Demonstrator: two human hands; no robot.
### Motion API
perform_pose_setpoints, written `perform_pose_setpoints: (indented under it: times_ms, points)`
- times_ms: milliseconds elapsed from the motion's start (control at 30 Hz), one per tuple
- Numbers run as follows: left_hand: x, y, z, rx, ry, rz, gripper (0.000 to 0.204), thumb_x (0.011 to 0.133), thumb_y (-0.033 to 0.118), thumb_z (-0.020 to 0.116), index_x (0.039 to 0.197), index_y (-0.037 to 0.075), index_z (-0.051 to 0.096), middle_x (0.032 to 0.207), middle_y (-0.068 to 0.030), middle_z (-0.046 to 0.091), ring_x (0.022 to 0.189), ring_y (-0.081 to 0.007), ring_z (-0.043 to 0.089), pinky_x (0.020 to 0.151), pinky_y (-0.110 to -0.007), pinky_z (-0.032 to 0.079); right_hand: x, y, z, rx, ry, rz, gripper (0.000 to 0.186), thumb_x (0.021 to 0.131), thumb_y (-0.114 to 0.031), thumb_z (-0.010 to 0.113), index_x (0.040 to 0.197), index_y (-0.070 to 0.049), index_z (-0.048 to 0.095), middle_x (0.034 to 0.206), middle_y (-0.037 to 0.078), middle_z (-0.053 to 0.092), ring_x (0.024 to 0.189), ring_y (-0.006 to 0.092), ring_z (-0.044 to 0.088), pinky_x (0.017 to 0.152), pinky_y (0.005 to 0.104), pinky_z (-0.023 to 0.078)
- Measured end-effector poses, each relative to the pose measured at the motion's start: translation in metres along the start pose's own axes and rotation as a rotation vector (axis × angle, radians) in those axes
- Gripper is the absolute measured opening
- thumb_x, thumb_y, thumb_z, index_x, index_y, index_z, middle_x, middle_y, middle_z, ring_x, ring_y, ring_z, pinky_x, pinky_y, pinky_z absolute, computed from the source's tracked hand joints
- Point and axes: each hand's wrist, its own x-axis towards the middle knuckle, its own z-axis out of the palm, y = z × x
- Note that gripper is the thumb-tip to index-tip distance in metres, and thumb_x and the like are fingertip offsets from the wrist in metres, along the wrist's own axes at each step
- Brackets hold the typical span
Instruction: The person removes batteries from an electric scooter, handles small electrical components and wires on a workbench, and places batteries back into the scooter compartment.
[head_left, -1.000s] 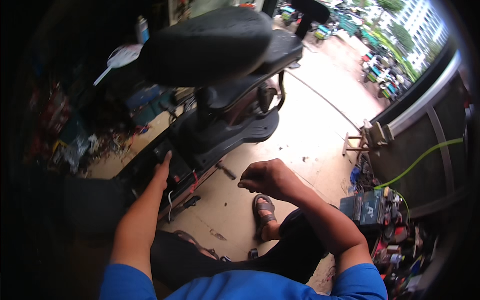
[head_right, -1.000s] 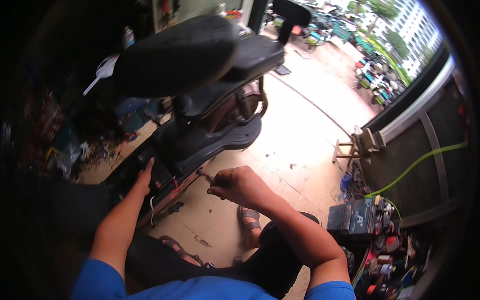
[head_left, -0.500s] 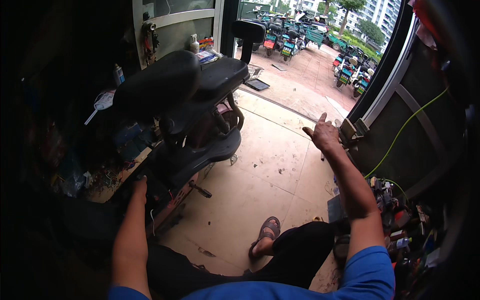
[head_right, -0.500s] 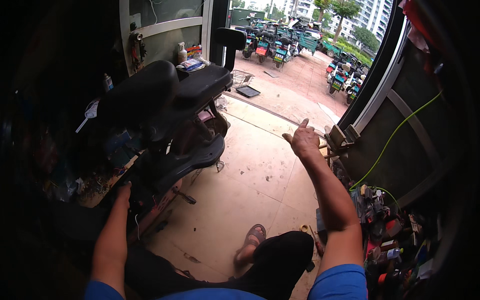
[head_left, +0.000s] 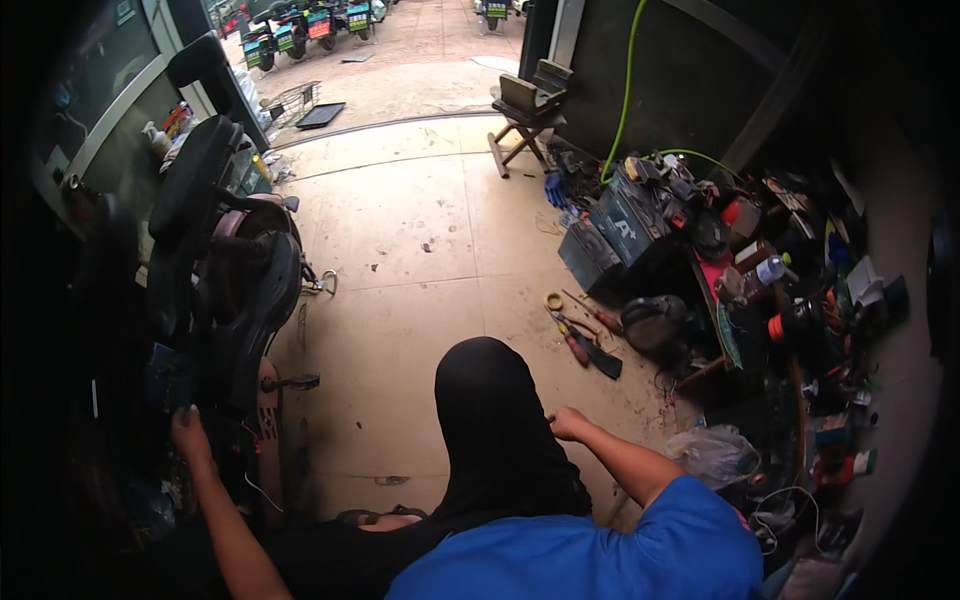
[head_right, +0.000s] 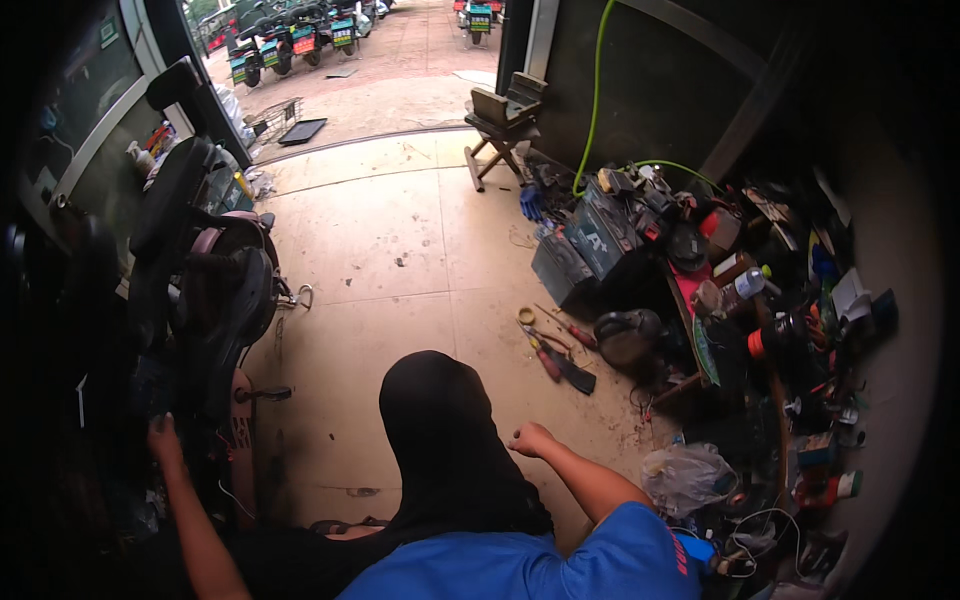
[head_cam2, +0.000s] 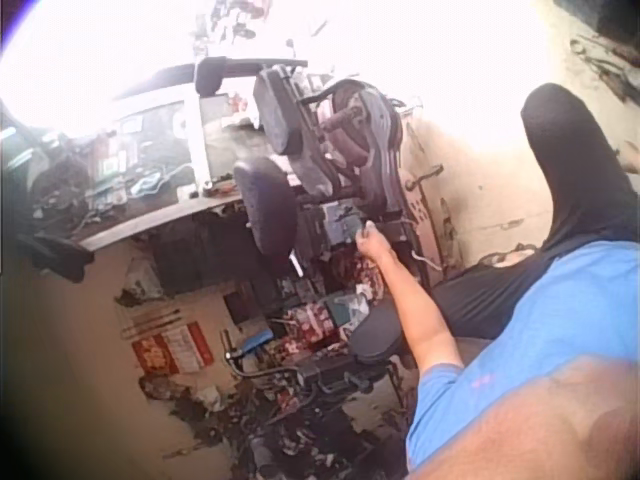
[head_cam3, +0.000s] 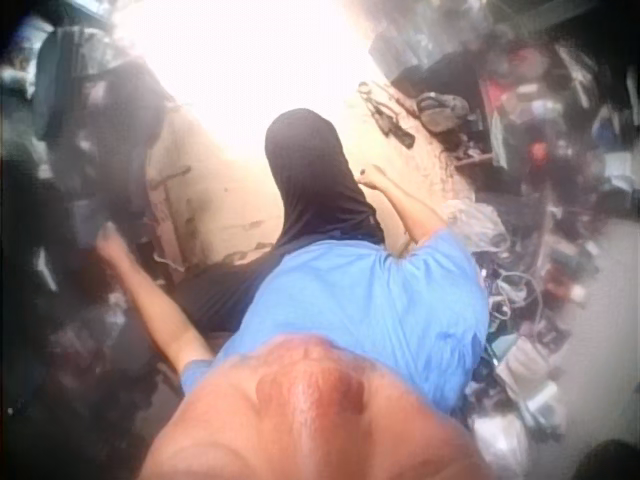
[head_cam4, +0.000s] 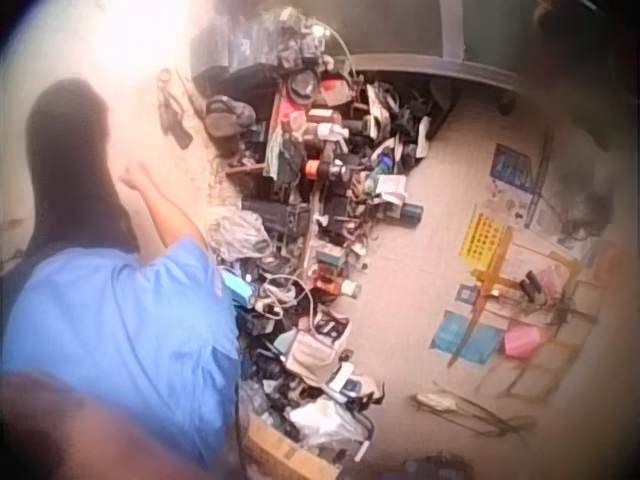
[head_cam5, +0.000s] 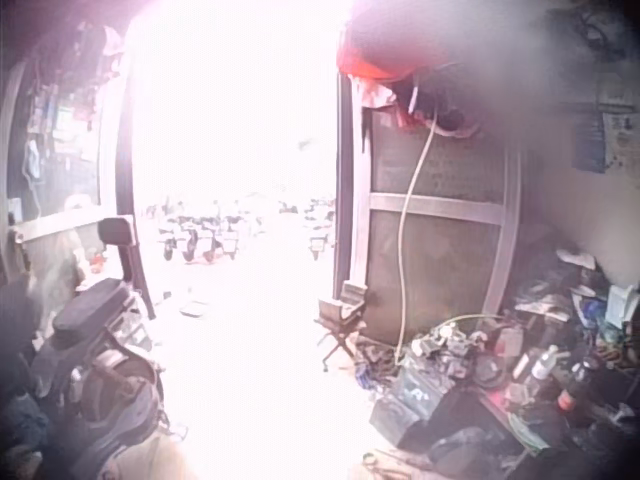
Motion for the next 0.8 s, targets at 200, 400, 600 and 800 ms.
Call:
perform_pose_setpoints:
  times_ms: [200,400,600,800]
  points:
    - [-0.069,0.072,0.043,-0.073,-0.079,0.039,0.047,0.098,0.021,0.070,0.134,-0.009,0.061,0.121,-0.0201,0.073,0.108,-0.0234,0.071,0.095,-0.035,0.054,0.026,0.045,-0.075,0.236,0.584,0.140,0.047,0.082,-0.037,0.076,0.117,-0.005,0.074,0.116,0.023,0.073,0.112,0.0386,0.068,0.097,0.0449,0.054]
    - [-0.137,0.135,0.067,-0.023,-0.153,0.155,0.041,0.096,0.012,0.070,0.132,-0.005,0.063,0.114,-0.0170,0.074,0.103,-0.0212,0.072,0.092,-0.034,0.056,0.074,0.026,-0.297,0.151,1.120,-0.006,0.055,0.085,-0.024,0.077,0.131,0.001,0.061,0.128,0.026,0.064,0.122,0.0431,0.060,0.105,0.0474,0.049]
    - [-0.174,0.143,0.099,-0.031,-0.276,0.130,0.047,0.092,0.003,0.072,0.136,-0.005,0.060,0.122,-0.0181,0.072,0.110,-0.0243,0.071,0.098,-0.035,0.053,0.118,0.044,-0.453,-0.096,1.282,0.023,0.058,0.085,-0.025,0.080,0.132,0.000,0.058,0.135,0.022,0.060,0.129,0.0395,0.056,0.110,0.0446,0.046]
    - [-0.182,0.150,0.105,0.075,-0.377,0.169,0.050,0.090,0.003,0.073,0.137,-0.004,0.059,0.125,-0.0222,0.070,0.114,-0.0307,0.070,0.100,-0.038,0.053,0.138,0.020,-0.492,-0.179,1.030,0.339,0.068,0.082,-0.035,0.085,0.134,-0.001,0.057,0.137,0.018,0.059,0.133,0.0354,0.053,0.113,0.0419,0.044]
